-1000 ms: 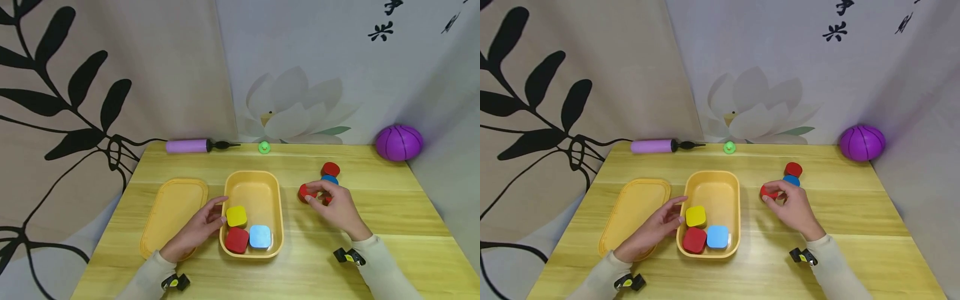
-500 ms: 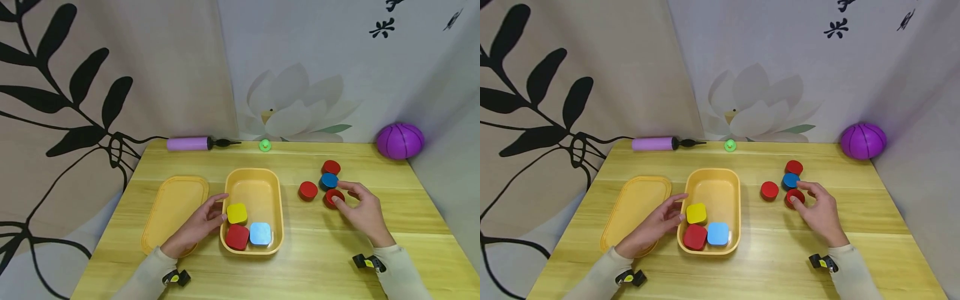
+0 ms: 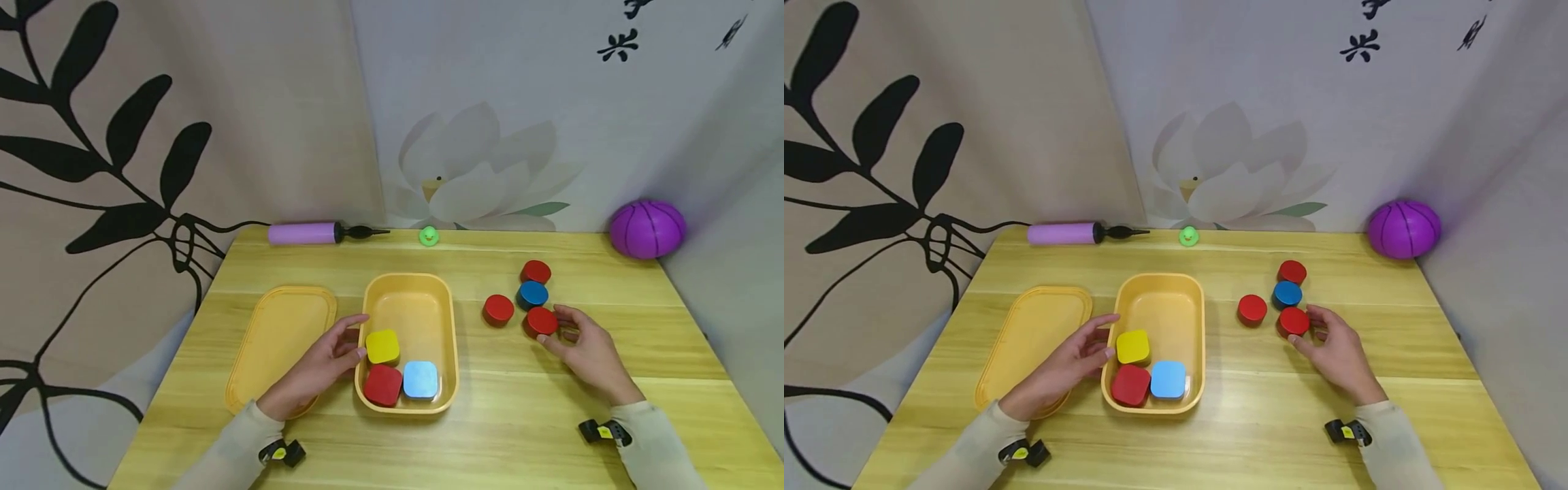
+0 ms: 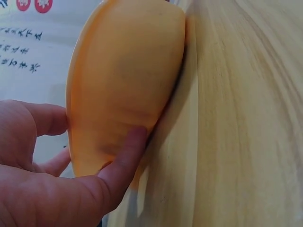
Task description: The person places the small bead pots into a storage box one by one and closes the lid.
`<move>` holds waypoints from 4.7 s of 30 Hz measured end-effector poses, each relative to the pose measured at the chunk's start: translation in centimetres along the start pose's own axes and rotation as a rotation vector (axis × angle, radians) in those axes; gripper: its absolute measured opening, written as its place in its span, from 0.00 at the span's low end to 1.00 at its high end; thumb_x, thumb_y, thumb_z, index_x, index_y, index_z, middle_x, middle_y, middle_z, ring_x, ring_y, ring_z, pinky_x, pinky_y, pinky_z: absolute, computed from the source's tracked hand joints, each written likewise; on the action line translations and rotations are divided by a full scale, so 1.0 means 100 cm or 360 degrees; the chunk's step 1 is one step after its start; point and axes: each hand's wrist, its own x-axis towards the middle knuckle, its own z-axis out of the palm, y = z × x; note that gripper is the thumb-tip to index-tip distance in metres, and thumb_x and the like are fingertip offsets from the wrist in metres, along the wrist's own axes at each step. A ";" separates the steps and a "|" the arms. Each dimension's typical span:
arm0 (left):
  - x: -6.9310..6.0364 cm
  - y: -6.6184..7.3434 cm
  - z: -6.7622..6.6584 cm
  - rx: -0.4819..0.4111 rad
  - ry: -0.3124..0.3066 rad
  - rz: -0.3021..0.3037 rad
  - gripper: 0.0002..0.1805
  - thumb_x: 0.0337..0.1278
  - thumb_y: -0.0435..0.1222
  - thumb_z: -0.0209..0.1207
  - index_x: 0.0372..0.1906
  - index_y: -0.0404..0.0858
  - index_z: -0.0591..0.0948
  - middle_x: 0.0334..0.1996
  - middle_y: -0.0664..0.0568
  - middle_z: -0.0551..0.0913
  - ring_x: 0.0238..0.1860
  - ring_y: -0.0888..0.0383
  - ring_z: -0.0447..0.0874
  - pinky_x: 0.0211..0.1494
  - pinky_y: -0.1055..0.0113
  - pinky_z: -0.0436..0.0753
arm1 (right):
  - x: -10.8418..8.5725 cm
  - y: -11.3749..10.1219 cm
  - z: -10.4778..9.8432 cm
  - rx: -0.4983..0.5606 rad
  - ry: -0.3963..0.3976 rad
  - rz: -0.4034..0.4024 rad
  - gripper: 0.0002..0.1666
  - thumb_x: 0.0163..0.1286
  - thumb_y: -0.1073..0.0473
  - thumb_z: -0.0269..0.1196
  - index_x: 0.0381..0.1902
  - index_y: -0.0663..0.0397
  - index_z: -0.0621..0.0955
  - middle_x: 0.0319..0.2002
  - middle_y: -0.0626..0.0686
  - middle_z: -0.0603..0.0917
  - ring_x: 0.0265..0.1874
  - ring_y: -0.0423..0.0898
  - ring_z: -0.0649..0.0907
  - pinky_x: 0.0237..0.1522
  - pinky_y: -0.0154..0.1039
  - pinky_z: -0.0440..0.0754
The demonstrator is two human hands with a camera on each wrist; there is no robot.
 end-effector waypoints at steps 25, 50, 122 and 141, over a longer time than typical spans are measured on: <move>-0.002 -0.001 -0.002 -0.0054 0.0003 -0.0036 0.36 0.78 0.45 0.61 0.83 0.57 0.59 0.72 0.39 0.70 0.67 0.45 0.77 0.60 0.56 0.87 | 0.001 -0.008 -0.006 -0.0078 -0.0005 -0.0054 0.41 0.69 0.41 0.74 0.71 0.56 0.76 0.60 0.61 0.84 0.53 0.44 0.87 0.48 0.20 0.80; -0.002 0.001 -0.002 -0.0017 0.0020 -0.0050 0.33 0.79 0.44 0.60 0.80 0.60 0.61 0.71 0.39 0.71 0.65 0.46 0.77 0.60 0.55 0.87 | 0.007 -0.085 0.007 -0.0114 -0.0085 -0.0597 0.36 0.63 0.51 0.80 0.67 0.51 0.81 0.58 0.49 0.87 0.47 0.45 0.86 0.48 0.42 0.89; 0.002 0.001 -0.007 -0.0029 -0.0013 -0.0071 0.35 0.78 0.43 0.61 0.82 0.52 0.60 0.71 0.37 0.71 0.66 0.46 0.79 0.62 0.55 0.86 | 0.048 -0.170 0.110 -0.0472 -0.0849 -0.0974 0.31 0.68 0.52 0.70 0.68 0.51 0.81 0.63 0.48 0.84 0.60 0.46 0.82 0.66 0.48 0.81; 0.004 0.002 -0.007 -0.0017 -0.0012 -0.0055 0.33 0.78 0.44 0.60 0.80 0.56 0.62 0.71 0.37 0.70 0.65 0.46 0.78 0.62 0.55 0.86 | 0.050 -0.160 0.082 -0.0039 -0.0413 -0.1016 0.21 0.71 0.56 0.70 0.60 0.53 0.85 0.56 0.53 0.88 0.52 0.53 0.86 0.52 0.52 0.88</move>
